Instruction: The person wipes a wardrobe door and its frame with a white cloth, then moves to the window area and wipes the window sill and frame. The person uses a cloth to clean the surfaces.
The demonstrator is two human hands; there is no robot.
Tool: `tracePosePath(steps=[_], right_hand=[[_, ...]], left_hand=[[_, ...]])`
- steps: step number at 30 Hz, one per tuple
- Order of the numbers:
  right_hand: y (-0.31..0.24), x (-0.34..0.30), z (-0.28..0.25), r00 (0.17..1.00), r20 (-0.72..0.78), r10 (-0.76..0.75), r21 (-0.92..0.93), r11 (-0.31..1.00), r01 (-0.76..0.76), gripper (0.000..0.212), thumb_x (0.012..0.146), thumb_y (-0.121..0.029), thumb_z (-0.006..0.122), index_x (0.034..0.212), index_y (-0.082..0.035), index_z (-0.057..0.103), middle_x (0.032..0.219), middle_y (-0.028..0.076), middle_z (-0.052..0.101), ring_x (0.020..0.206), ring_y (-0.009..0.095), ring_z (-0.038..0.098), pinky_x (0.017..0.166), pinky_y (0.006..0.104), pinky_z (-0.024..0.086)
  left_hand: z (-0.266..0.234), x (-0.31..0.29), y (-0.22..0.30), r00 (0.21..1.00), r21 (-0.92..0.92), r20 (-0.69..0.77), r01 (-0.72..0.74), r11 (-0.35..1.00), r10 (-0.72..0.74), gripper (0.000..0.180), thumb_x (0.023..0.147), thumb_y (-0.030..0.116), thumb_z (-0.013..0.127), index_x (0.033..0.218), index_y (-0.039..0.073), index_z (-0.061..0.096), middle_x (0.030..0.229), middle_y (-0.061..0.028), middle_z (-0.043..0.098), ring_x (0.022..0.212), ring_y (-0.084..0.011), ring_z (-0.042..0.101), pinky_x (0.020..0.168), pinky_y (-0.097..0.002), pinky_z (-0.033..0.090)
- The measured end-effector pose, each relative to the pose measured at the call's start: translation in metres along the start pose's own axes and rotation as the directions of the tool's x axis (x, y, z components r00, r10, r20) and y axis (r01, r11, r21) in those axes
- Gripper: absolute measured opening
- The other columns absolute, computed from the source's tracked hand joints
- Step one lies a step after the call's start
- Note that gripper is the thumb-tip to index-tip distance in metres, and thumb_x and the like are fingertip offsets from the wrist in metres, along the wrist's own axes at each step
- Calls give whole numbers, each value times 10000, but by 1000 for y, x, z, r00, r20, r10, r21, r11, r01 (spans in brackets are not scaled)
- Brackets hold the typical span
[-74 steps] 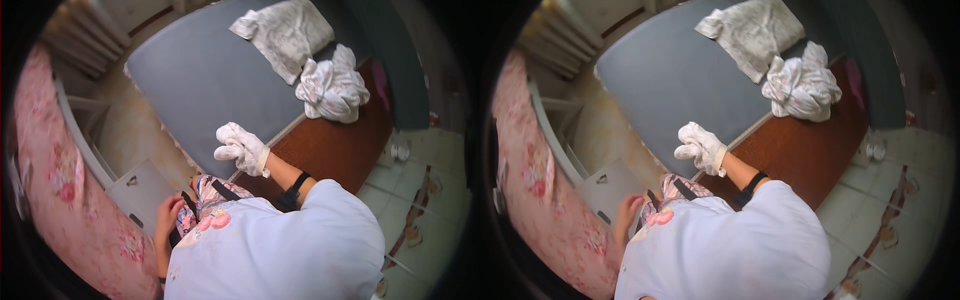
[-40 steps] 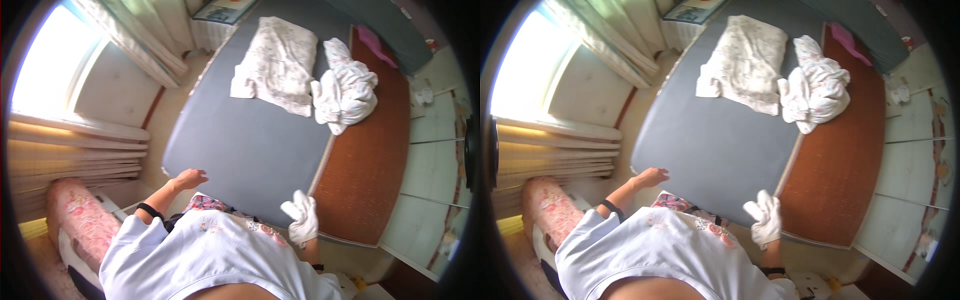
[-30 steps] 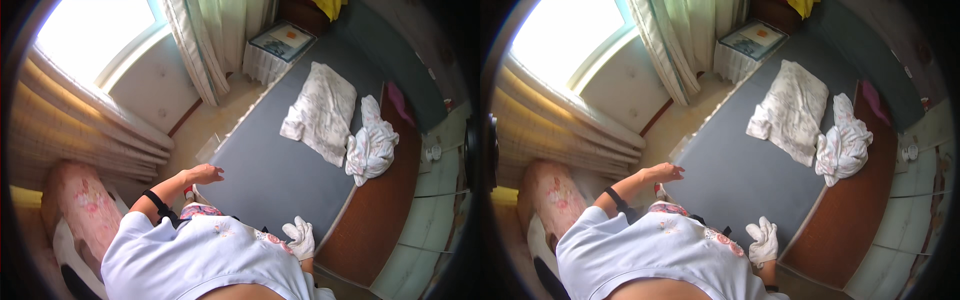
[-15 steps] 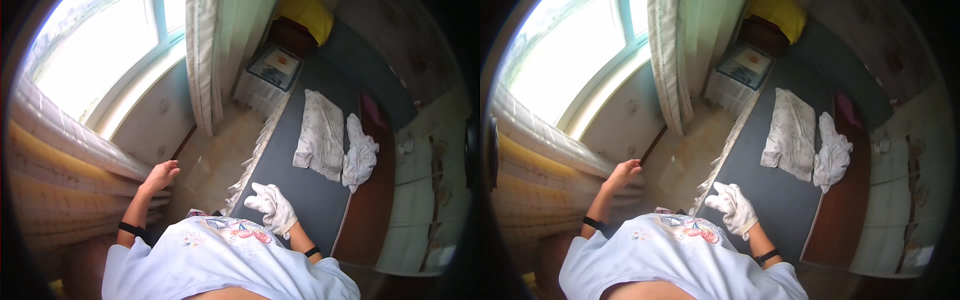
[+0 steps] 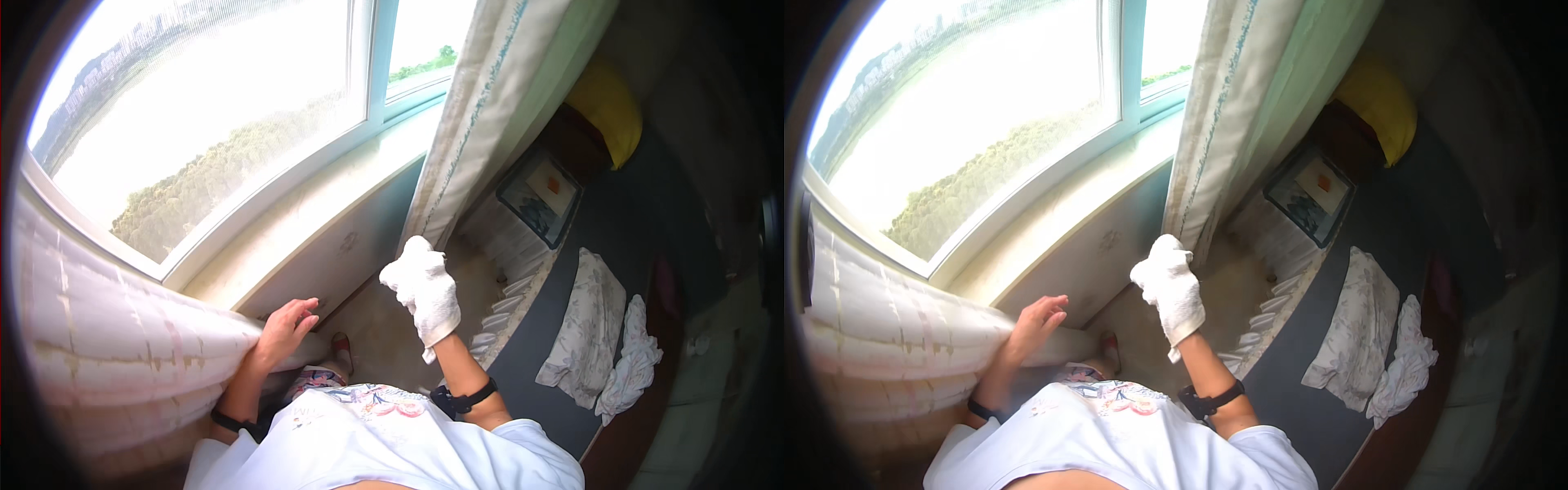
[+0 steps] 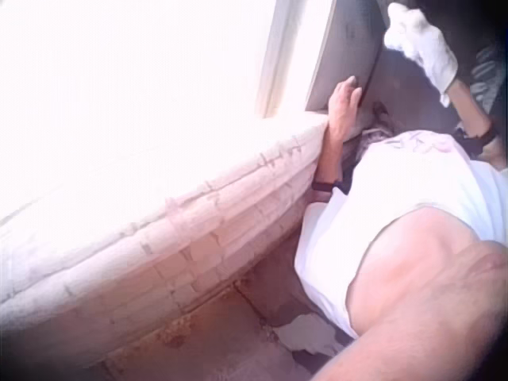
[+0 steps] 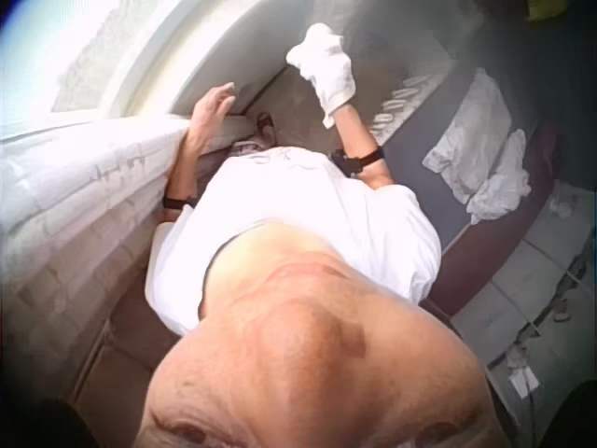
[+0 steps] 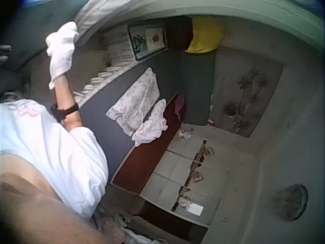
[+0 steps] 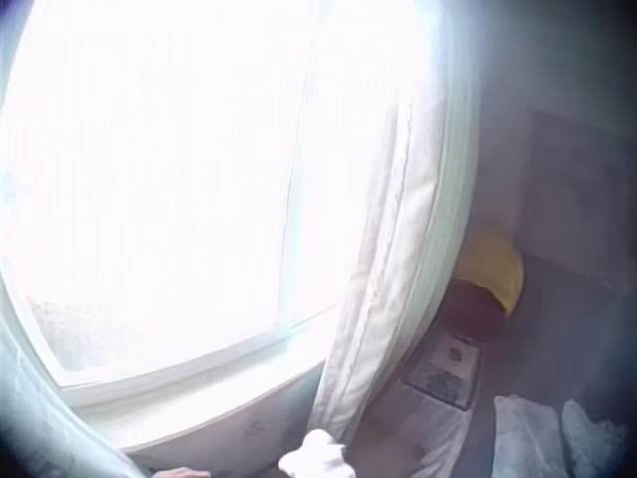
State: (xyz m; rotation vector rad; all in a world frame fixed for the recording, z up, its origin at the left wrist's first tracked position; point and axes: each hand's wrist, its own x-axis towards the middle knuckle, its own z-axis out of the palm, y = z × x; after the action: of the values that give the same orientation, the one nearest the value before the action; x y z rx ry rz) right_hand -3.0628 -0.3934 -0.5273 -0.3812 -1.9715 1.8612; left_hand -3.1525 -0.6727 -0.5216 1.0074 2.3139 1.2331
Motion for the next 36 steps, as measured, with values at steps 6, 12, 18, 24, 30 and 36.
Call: tracePosePath(steps=[6,12,18,24,30,36], right_hand=[[45,208,140,846,295,-445,-937,36,346,360,818,-215,589,1124,-24,589,1248,223,504,1217,381,454,1036,470,353],[56,280,128,841,195,-505,-933,169,318,451,725,-199,642,1104,45,627,1212,232,566,1199,390,489,1091,480,298],[36,331,61,825,302,-478,-890,168,423,388,750,-165,611,1107,-23,664,1197,210,603,1167,366,531,1034,477,381],[76,411,-30,746,343,-571,-881,80,466,301,790,-236,609,1005,-44,695,1086,192,647,1090,367,563,1001,482,412],[77,514,-137,891,307,-335,-950,-44,311,240,839,-247,534,792,-89,709,821,143,693,797,317,655,943,499,419],[52,621,-231,997,-30,-70,-994,-103,-37,353,909,-270,430,822,-107,730,900,143,709,886,290,669,1004,482,349]], left_hand=[[-29,56,-20,993,-139,62,111,984,-103,362,889,32,598,1248,2,559,1122,-112,650,944,-186,643,842,-296,511],[-47,94,-31,971,-281,5,229,932,-237,354,867,15,609,1219,0,575,1100,-137,653,906,-217,649,814,-303,514],[-40,109,-34,905,-333,-147,334,882,-398,375,866,-8,575,1239,25,578,1101,-126,668,909,-183,653,807,-301,519],[-8,170,-22,808,-352,-234,448,822,-541,352,895,-4,543,1246,11,572,1119,-122,668,925,-180,645,817,-291,503],[11,213,33,786,-335,-258,472,815,-562,358,894,-2,560,1252,1,560,1127,-125,665,946,-182,641,855,-294,496],[14,267,85,775,-310,-149,553,773,-614,366,877,-14,568,1242,6,573,1116,-124,668,941,-178,644,866,-288,493]])
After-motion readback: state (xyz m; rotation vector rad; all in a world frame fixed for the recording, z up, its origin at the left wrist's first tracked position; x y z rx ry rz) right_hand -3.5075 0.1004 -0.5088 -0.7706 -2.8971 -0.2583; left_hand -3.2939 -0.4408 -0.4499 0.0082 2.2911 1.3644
